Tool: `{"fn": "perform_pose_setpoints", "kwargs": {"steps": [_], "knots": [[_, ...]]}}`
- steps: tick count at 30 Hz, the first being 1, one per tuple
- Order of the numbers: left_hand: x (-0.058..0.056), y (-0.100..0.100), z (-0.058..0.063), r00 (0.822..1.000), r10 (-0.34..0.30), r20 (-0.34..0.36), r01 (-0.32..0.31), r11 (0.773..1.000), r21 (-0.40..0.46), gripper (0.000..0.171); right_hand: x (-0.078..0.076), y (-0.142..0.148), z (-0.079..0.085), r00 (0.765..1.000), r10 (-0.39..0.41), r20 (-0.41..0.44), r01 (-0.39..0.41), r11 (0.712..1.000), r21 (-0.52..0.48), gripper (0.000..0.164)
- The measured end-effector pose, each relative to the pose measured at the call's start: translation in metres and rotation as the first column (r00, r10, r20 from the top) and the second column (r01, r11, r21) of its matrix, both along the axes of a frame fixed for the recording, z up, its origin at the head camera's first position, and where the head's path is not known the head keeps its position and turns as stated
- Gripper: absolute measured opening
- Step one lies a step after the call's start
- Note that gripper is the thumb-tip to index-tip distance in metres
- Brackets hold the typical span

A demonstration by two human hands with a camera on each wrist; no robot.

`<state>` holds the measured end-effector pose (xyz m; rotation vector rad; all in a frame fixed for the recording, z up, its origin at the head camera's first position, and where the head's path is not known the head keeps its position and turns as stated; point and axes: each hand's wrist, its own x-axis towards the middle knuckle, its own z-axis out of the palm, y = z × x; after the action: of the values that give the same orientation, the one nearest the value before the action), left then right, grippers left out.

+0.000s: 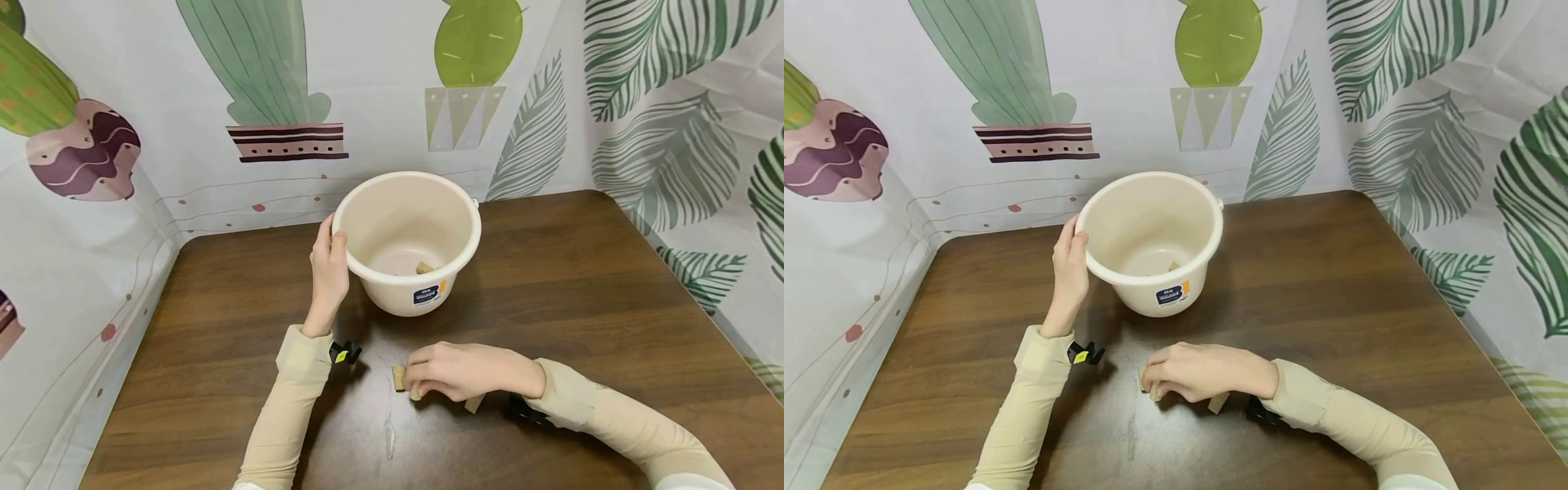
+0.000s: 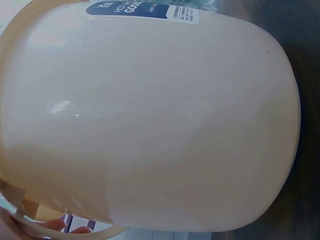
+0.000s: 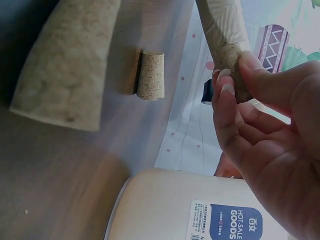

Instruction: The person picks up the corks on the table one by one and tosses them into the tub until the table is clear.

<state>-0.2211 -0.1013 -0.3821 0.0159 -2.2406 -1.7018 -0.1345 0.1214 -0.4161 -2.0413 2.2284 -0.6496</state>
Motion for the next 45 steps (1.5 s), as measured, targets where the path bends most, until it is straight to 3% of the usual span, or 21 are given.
{"fn": "perform_pose_setpoints", "kwargs": {"steps": [12,35,45], "knots": [[-0.001,0.000,-0.001,1.000,0.003,-0.012,-0.004,1.000,-0.008,0.046,-0.003,0.002,0.008,0.999,-0.023,-0.036,0.022,0.999,-0.042,0.005],[-0.001,0.000,0.001,1.000,0.005,-0.005,-0.005,1.000,-0.009,0.047,-0.001,0.001,0.012,0.999,-0.045,0.014,0.046,0.995,-0.083,0.005],[-0.001,-0.001,-0.001,1.000,0.008,-0.004,-0.008,1.000,-0.007,0.047,-0.001,0.000,0.013,0.998,-0.033,-0.049,0.027,0.991,-0.128,0.007]]}}
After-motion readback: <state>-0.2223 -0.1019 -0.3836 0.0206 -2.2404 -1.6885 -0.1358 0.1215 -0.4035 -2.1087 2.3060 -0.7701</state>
